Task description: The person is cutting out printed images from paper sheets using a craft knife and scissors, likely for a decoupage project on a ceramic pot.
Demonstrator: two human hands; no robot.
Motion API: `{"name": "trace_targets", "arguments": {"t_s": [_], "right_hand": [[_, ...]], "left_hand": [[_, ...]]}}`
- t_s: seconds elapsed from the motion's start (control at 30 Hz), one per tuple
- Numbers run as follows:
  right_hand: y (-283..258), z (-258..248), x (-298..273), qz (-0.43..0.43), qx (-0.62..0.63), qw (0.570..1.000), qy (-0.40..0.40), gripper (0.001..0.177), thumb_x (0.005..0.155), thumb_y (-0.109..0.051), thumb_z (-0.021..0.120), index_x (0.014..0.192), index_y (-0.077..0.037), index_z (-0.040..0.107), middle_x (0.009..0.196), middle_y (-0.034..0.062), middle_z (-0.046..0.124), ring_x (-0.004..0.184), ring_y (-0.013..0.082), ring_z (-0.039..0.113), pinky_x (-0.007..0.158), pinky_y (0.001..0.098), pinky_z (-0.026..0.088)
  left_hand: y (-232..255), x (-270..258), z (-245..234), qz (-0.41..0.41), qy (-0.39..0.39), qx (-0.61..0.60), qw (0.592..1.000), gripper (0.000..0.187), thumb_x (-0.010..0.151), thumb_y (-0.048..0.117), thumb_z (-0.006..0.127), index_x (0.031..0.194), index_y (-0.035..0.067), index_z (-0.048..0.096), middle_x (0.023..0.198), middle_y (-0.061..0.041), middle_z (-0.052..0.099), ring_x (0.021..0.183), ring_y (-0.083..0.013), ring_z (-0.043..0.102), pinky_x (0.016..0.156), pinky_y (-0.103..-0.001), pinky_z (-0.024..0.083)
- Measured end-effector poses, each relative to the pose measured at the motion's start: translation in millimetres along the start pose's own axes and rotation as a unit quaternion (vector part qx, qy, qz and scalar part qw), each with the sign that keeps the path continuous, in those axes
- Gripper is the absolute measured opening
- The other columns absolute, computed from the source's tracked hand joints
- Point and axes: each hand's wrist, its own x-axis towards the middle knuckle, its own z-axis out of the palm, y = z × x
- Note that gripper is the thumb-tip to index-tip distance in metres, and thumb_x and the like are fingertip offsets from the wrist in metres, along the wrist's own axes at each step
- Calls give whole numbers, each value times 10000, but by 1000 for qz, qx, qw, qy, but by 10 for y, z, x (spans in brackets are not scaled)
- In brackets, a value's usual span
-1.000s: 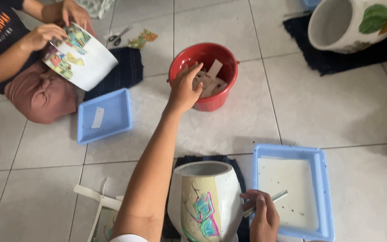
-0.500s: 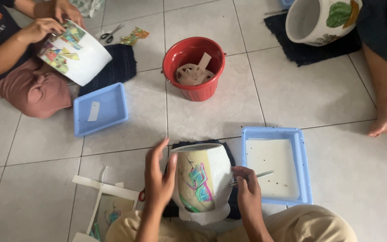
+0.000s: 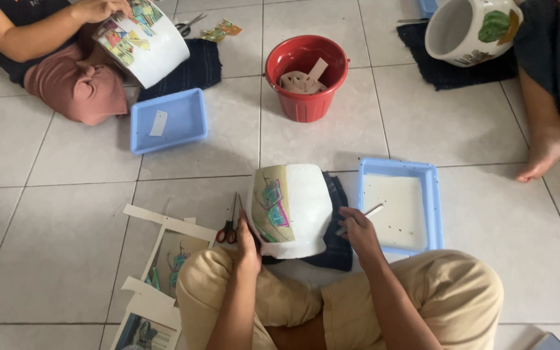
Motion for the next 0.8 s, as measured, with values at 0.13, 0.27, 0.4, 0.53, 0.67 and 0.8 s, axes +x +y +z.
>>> {"name": "trace_targets", "arguments": {"t_s": [0.13,0.27,0.4,0.53,0.67,0.8], "right_hand": [[171,94,42,-9,-43,998,-54,457,904,-82,415,1331,-77,578,1326,231,560,1220,409,557,942,538,512],[321,178,111,-42,-183,982,-34,457,908,-90,446,1357,-99,535,1294,204,580,1227,402,545,987,552,484],[394,243,198,-14,-217,976,-23,493,926,-199,400,1405,-94,450,1361,217,535,1315,404,466,1086,551,391],[1019,256,607,55,-251,966,-21,505,942,-424,336,1362,-200,504,1349,126,574,1295,328,504,1103,474,380],[1184,264,745,-25,-373,928,-18,446,975,-324,307,1294,-118,542,1245,179,606,1221,349,569,1041,479,463],[971,239,563,-98,-396,913,-29,422,951,-184,366,1279,3,554,1206,283,568,1172,436,570,971,533,517]], "left_hand": [[46,-142,60,0,-6,37,999,870,865,755,441,1536,224,284,1572,-141,281,1441,-342,273,1164,-503,218],[117,-160,99,-5,-23,91,996,962,825,837,354,1575,289,103,1623,-124,108,1474,-360,151,1179,-530,132],[308,-351,260,16,-22,145,989,935,865,818,244,1581,226,132,1616,-136,144,1478,-340,163,1178,-505,170],[454,-511,344,-6,-18,163,986,975,826,853,271,1568,223,207,1601,-144,201,1466,-343,203,1170,-510,195],[536,-597,374,-34,4,141,989,1074,768,878,344,1559,160,235,1579,-195,237,1456,-376,222,1166,-521,214],[195,-151,61,-26,36,92,995,894,926,702,356,1542,66,231,1533,-271,278,1422,-435,273,1139,-588,238]]}}
